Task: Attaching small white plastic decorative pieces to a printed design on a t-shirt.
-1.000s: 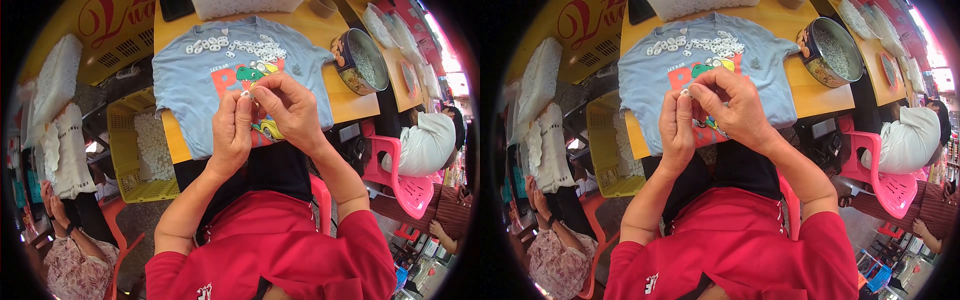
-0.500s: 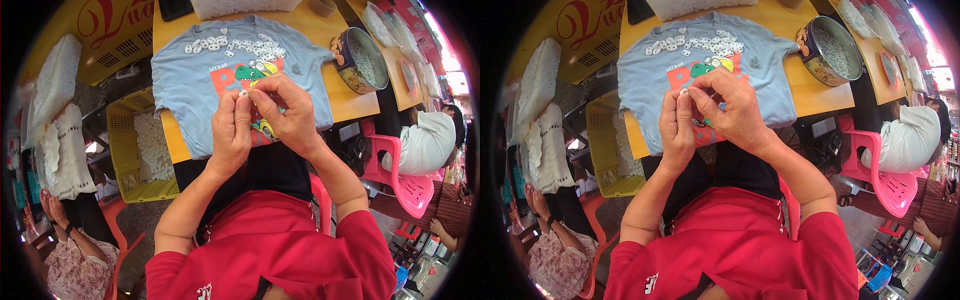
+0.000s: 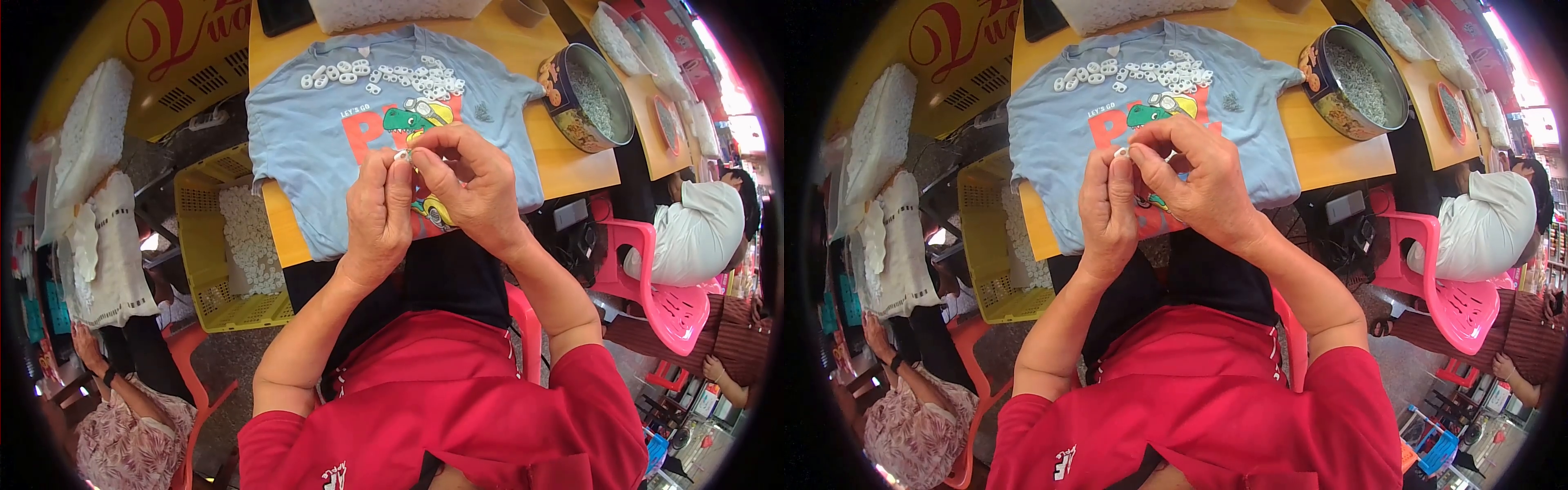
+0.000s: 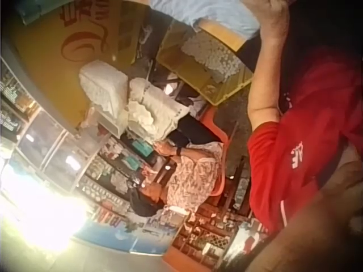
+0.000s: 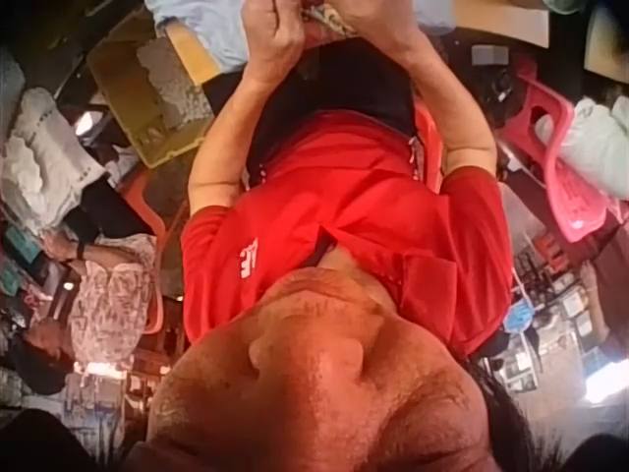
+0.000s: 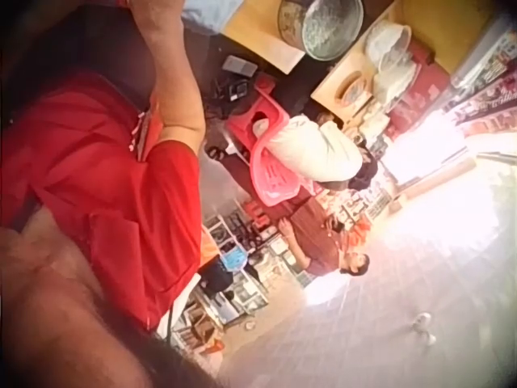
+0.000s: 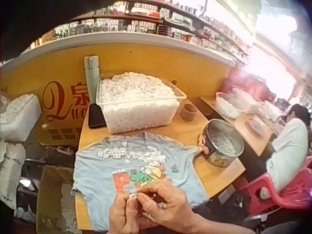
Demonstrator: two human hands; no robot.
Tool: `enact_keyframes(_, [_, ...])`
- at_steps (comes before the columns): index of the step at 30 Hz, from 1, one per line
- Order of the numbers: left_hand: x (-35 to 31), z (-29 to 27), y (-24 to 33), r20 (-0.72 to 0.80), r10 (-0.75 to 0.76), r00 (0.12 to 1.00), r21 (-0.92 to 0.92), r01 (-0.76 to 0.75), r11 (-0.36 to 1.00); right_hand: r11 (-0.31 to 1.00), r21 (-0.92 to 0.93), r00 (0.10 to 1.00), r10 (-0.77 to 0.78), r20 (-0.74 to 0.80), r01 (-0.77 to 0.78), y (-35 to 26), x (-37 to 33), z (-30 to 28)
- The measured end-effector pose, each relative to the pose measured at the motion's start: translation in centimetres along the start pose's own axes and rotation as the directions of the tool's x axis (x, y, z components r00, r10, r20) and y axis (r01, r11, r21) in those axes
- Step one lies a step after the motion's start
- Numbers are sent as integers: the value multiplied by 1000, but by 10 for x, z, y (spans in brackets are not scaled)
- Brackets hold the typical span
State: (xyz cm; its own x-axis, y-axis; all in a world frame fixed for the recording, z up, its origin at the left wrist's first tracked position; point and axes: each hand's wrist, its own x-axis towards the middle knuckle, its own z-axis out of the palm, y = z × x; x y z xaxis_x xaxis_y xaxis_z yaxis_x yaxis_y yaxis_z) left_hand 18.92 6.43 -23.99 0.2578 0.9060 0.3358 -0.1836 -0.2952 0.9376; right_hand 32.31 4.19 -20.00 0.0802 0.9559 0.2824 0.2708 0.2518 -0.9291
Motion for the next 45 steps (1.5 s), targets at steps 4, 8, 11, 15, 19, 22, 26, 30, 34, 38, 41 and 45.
enact_keyframes(4, [0, -1, 0, 0, 2, 1000, 16, -2, 1000, 999, -18, 998, -42, 41, 43, -2, 1, -2])
enact_keyframes(8, [0, 0, 1, -3, 6, 1000, 39, -6, 999, 999, 23, 999, -42, 26, 41, 1, -1, -2])
enact_keyframes(11, [0, -1, -2, 10, -30, 999, -46, 31, 998, 979, 184, 996, 85, 37, -91, -4, -1, -3])
enact_keyframes(15, [0, 0, -2, 9, -49, 999, -63, 49, 997, 979, 161, 993, 119, 22, -121, -5, 1, -4])
enact_keyframes(19, [1, 1, 2, 12, -38, 999, -58, 38, 998, 987, 117, 994, 107, 21, -109, -3, 1, -4])
enact_keyframes(22, [1, 0, 4, 14, -35, 999, -42, 36, 998, 986, 135, 995, 95, 24, -97, -5, 1, 0])
enact_keyframes(26, [1, 1, 6, 11, -32, 999, -41, 32, 999, 987, 113, 993, 116, 29, -119, -7, 1, 0])
enact_keyframes(30, [1, 1, 7, 13, -31, 999, -46, 32, 998, 979, 150, 990, 136, 32, -140, -5, 1, -3])
enact_keyframes(34, [1, 1, 7, 15, -45, 999, -67, 46, 997, 977, 158, 989, 139, 45, -145, -6, 1, -2])
enact_keyframes(38, [1, 1, 8, 21, -23, 1000, -65, 24, 998, 982, 118, 989, 142, 49, -147, -9, 1, -1])
enact_keyframes(41, [1, 2, 8, 14, -25, 1000, -50, 25, 998, 989, 81, 992, 119, 42, -122, -8, 1, -1])
enact_keyframes(45, [0, 2, 7, 0, -22, 1000, -30, 22, 999, 996, 60, 998, 68, 19, -69, -3, -1, 1])
